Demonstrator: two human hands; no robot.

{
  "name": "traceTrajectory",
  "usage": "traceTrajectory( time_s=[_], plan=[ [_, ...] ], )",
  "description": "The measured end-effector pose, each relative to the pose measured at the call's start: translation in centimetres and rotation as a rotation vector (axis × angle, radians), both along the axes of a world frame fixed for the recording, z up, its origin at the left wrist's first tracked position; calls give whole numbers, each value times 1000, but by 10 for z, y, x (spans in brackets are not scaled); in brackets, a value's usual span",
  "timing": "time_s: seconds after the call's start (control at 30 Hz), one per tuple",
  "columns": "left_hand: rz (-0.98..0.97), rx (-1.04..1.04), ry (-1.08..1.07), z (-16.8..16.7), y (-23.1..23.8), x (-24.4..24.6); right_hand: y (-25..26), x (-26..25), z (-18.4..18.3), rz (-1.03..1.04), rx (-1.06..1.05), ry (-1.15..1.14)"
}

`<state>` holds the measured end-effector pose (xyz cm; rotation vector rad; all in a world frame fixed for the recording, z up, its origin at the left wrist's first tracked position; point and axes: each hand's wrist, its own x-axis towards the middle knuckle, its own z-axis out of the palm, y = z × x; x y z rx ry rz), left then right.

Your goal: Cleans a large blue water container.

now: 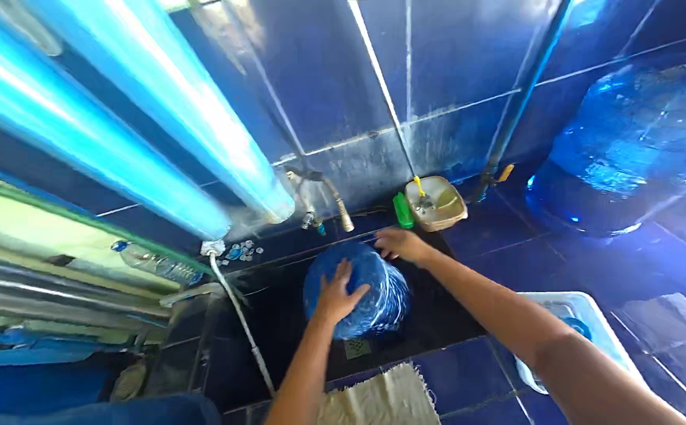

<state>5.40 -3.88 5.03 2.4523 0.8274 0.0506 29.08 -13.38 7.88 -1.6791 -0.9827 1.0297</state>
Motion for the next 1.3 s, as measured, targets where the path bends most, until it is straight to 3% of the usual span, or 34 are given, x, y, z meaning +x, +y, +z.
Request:
traceTrajectory(
  time_s=[0.03,0.1,0.27,0.37,0.5,0.67,0.73,0.83,0.9,0.97,1.1,1.17,1.23,1.3],
  plan=[
    [-35,-8,-30,2,-3,7,26,-35,13,115,-17,50],
    [-144,-29,-81,2,-9,4,80,-80,21,143,-35,166],
    [-291,-41,-22,5,3,-53,197,-110,-10,-224,-39,574],
    [-275,-3,67,2,20,-58,223,-114,-19,-296,-52,561],
    [-266,-21,-13,-6,20,-21,208,-106,-18,-399,-75,263],
    [-543,-220,-191,-11,25,-19,119,-77,-11,-320,141,455],
    [-468,-113,-208,-20,45,-17,89,-65,1,-239,228,503],
    [-308,65,-106,-27,56,24,74,-63,11,-189,309,582],
    [-280,51,-92,-19,35,57,78,-65,6,-217,256,458],
    [-372,80,-27,-3,9,70,79,-66,6,-215,80,142],
    [-763,187,37,4,13,30,40,-63,-15,95,-48,-532],
    [-775,169,22,9,41,4,-2,-70,-19,235,-96,-705],
    [-691,16,-130,-3,79,-8,-42,-78,-14,348,-98,-769],
    [-454,-372,-376,-30,92,-6,-65,-79,-13,436,-80,-844]
  ],
)
